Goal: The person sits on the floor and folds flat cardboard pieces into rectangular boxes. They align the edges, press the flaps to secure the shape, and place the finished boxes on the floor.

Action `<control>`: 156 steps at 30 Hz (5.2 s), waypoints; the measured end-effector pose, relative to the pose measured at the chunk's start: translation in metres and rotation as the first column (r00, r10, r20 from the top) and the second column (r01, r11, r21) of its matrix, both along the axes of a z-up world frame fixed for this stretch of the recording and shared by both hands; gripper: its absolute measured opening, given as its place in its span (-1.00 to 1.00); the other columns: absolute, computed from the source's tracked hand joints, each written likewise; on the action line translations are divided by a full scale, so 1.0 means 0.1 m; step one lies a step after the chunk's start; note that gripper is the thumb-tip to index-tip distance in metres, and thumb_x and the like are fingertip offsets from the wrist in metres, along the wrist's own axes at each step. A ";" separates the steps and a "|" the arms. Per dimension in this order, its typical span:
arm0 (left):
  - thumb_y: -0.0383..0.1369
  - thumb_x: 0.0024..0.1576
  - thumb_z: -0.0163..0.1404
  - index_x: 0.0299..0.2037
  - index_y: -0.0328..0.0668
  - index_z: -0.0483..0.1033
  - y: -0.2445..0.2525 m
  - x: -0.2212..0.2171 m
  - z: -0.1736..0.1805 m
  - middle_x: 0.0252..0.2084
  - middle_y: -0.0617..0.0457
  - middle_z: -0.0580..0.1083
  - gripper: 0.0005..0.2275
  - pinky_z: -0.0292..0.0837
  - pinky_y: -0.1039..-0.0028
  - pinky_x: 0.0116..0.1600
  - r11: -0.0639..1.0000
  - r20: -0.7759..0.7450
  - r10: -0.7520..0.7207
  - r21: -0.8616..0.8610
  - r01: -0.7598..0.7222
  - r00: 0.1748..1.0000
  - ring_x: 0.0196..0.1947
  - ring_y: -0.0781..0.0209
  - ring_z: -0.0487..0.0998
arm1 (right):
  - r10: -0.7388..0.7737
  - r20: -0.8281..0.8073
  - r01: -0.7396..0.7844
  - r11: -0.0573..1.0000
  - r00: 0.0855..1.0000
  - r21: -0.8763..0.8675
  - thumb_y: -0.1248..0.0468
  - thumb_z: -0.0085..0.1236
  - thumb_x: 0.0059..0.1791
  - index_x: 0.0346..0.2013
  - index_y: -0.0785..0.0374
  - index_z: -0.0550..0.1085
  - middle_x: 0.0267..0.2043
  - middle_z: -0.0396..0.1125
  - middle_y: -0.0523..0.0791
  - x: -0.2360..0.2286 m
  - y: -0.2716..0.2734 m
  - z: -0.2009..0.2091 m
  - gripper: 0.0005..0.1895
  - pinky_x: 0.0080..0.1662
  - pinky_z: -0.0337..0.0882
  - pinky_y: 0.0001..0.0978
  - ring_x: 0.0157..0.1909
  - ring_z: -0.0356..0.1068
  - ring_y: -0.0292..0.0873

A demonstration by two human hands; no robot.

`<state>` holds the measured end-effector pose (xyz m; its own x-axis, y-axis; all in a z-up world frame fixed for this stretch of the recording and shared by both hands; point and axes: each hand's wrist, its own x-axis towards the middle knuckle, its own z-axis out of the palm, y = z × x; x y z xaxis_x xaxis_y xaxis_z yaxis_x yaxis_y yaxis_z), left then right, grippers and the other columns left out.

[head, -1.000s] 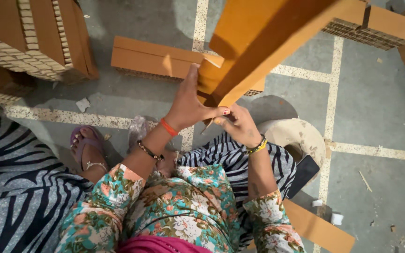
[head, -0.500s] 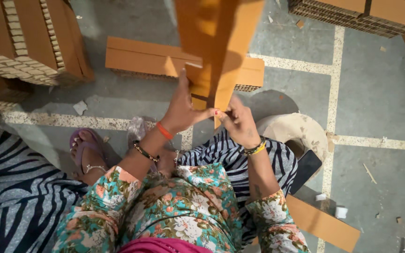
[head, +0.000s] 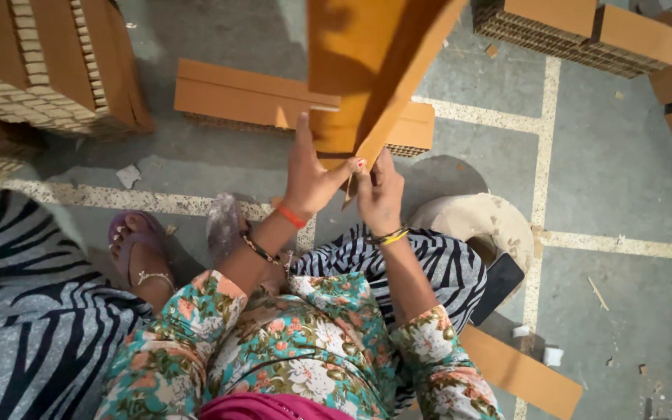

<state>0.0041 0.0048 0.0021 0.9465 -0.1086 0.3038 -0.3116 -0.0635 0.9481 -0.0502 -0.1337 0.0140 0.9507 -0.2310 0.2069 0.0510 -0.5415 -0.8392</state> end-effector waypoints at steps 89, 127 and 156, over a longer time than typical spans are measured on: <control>-0.13 -0.23 0.34 0.27 -0.25 0.21 0.79 0.28 0.03 0.13 -0.21 0.49 -0.16 0.43 0.30 0.19 0.484 -0.628 -0.696 -0.055 0.873 0.347 0.17 0.00 0.50 | -0.106 0.233 0.247 0.624 0.967 -0.741 0.35 0.28 -0.01 -0.01 -0.19 0.64 0.24 0.44 -0.21 0.01 -0.97 0.14 -0.64 0.57 -0.21 0.17 0.56 0.13 0.02; -0.24 -0.15 0.34 -0.17 0.30 0.67 1.03 1.05 -1.29 -0.02 0.15 0.45 -0.69 0.26 0.05 0.19 0.552 -0.012 -0.160 0.828 0.100 0.987 0.16 0.02 0.37 | 0.107 0.023 -0.072 0.804 0.994 -0.590 0.22 0.44 -0.21 -0.24 0.19 0.57 -0.12 0.48 -0.10 0.53 -0.29 -1.10 -0.70 0.05 0.34 -0.09 -0.02 0.40 0.04; -0.11 -0.13 0.24 0.53 0.03 -0.09 0.75 1.61 -1.21 0.50 -0.09 0.07 -0.01 -0.31 -0.30 0.46 0.080 -0.184 -0.296 0.973 0.216 0.937 0.50 -0.17 -0.01 | 0.314 -0.328 -0.452 0.541 0.891 -0.709 -0.10 0.55 -0.53 0.26 0.30 0.22 0.49 -0.07 0.19 1.50 -0.66 -1.25 0.20 0.43 -0.04 0.21 0.50 -0.07 0.29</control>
